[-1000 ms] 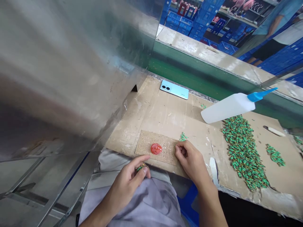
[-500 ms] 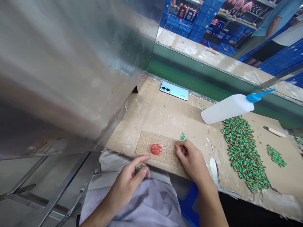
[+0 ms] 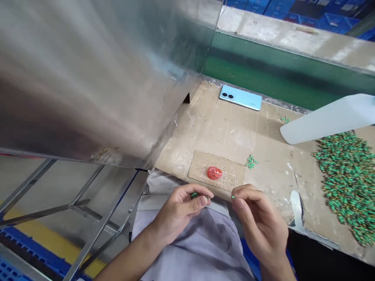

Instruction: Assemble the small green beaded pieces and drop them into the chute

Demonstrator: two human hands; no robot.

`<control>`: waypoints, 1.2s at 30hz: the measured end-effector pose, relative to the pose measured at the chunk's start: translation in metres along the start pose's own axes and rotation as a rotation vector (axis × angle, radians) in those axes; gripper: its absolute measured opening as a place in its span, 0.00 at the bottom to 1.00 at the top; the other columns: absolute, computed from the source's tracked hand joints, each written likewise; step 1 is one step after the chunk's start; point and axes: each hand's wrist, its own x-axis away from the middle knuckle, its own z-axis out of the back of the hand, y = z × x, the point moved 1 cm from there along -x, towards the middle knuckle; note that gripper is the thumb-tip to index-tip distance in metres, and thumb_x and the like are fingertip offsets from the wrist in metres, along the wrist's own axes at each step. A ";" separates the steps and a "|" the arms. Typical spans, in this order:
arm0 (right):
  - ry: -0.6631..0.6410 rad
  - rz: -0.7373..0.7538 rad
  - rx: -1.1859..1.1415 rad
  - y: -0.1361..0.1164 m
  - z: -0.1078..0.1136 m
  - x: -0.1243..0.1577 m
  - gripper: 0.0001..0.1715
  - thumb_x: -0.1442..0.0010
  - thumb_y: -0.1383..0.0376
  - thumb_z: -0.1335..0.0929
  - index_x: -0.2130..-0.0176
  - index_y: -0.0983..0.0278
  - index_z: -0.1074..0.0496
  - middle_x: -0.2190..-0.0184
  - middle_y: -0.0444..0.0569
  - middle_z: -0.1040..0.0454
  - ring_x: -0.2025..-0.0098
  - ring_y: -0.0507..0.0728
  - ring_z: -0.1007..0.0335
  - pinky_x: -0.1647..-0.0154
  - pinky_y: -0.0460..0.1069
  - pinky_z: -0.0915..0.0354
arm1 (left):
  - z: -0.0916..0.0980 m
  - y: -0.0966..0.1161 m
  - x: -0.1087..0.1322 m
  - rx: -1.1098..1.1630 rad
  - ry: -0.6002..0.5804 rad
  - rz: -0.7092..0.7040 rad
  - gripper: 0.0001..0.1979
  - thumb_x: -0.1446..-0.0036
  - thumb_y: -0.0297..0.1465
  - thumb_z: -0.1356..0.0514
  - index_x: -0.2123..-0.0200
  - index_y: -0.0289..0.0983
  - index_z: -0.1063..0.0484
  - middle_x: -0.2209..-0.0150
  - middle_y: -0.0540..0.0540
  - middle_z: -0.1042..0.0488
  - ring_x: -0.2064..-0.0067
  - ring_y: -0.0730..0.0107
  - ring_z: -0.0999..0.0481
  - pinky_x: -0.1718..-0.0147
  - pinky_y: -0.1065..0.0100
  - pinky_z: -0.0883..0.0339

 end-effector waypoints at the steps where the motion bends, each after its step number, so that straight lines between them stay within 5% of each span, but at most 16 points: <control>1: -0.023 -0.010 -0.055 -0.004 -0.006 0.002 0.07 0.27 0.69 0.34 0.56 0.58 0.27 0.66 0.46 0.28 0.66 0.54 0.29 0.68 0.47 0.31 | -0.001 0.000 0.000 0.036 -0.008 0.010 0.13 0.50 0.37 0.21 0.65 0.36 0.15 0.71 0.48 0.23 0.73 0.78 0.40 0.74 0.73 0.51; 11: -0.028 -0.039 -0.057 -0.014 -0.024 -0.001 0.05 0.30 0.69 0.31 0.61 0.59 0.26 0.70 0.44 0.25 0.72 0.52 0.29 0.72 0.46 0.31 | -0.001 0.001 0.001 0.102 -0.022 -0.052 0.10 0.46 0.32 0.22 0.64 0.36 0.16 0.66 0.47 0.18 0.65 0.75 0.25 0.64 0.76 0.34; 18: -0.034 -0.147 -0.181 -0.019 -0.033 -0.001 0.05 0.28 0.64 0.31 0.60 0.60 0.27 0.72 0.42 0.25 0.77 0.50 0.31 0.77 0.45 0.31 | -0.001 -0.001 0.002 0.028 0.007 -0.123 0.10 0.46 0.34 0.23 0.63 0.37 0.17 0.67 0.49 0.21 0.64 0.71 0.25 0.60 0.70 0.30; 26: 0.130 -0.142 -0.342 -0.014 -0.059 0.001 0.03 0.26 0.66 0.33 0.57 0.58 0.28 0.61 0.47 0.24 0.71 0.51 0.23 0.72 0.47 0.22 | 0.003 -0.010 -0.001 -0.198 0.018 -0.339 0.04 0.33 0.33 0.32 0.57 0.39 0.22 0.67 0.51 0.22 0.67 0.72 0.24 0.65 0.70 0.28; 36: 0.158 0.029 -0.180 0.001 -0.060 0.008 0.04 0.27 0.67 0.33 0.55 0.57 0.27 0.60 0.50 0.23 0.60 0.57 0.21 0.64 0.52 0.21 | 0.006 -0.009 -0.002 -0.165 0.108 -0.304 0.08 0.42 0.32 0.25 0.63 0.37 0.20 0.66 0.50 0.18 0.66 0.71 0.20 0.63 0.71 0.24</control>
